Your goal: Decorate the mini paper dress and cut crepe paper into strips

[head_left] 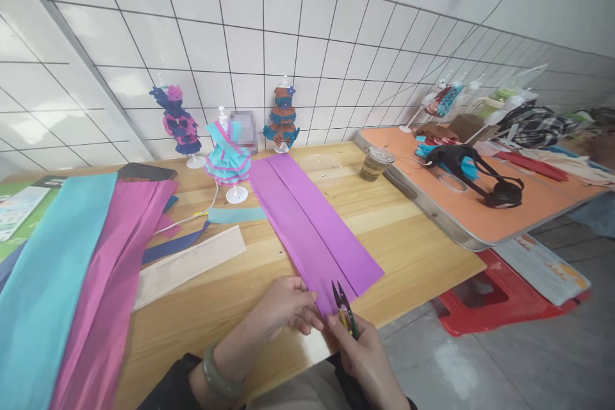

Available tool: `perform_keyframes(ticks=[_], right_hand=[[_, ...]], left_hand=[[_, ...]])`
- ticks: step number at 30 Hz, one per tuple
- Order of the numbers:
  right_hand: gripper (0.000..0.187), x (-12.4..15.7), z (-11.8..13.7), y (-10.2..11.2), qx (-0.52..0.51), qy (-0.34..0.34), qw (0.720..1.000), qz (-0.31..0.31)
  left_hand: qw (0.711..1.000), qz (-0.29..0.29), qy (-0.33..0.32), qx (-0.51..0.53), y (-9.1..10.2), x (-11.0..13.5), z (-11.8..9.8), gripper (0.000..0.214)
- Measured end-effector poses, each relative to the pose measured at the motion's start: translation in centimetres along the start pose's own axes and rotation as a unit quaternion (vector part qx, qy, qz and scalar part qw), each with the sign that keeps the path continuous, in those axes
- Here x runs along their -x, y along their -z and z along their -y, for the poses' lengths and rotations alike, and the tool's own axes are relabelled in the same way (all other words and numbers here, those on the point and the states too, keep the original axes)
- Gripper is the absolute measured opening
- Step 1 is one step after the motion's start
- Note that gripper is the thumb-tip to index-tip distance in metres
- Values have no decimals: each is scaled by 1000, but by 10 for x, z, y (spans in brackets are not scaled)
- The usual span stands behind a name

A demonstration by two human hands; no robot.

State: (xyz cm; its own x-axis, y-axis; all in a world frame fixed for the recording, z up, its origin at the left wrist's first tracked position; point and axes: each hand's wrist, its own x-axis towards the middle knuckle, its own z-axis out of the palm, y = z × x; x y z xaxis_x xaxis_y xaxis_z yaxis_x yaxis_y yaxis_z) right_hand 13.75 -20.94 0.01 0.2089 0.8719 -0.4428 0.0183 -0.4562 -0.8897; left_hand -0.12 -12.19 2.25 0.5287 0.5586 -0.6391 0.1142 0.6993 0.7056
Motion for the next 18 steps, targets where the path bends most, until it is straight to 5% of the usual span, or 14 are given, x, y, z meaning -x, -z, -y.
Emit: perform_keyframes(ticks=[9,14,18], right_hand=[[53,9,3,-13,-153,-2,986,-71],[50,8,-7,-11,-151,25,986,-63],[49,6,-17,-9,-105,-6,994,0]], left_hand=[[1000,-14,9,6,2,0,-1,32],[1000,-9,6,6,3,0,1,33],[1000,-17,-5,3,3,-1,4,35]])
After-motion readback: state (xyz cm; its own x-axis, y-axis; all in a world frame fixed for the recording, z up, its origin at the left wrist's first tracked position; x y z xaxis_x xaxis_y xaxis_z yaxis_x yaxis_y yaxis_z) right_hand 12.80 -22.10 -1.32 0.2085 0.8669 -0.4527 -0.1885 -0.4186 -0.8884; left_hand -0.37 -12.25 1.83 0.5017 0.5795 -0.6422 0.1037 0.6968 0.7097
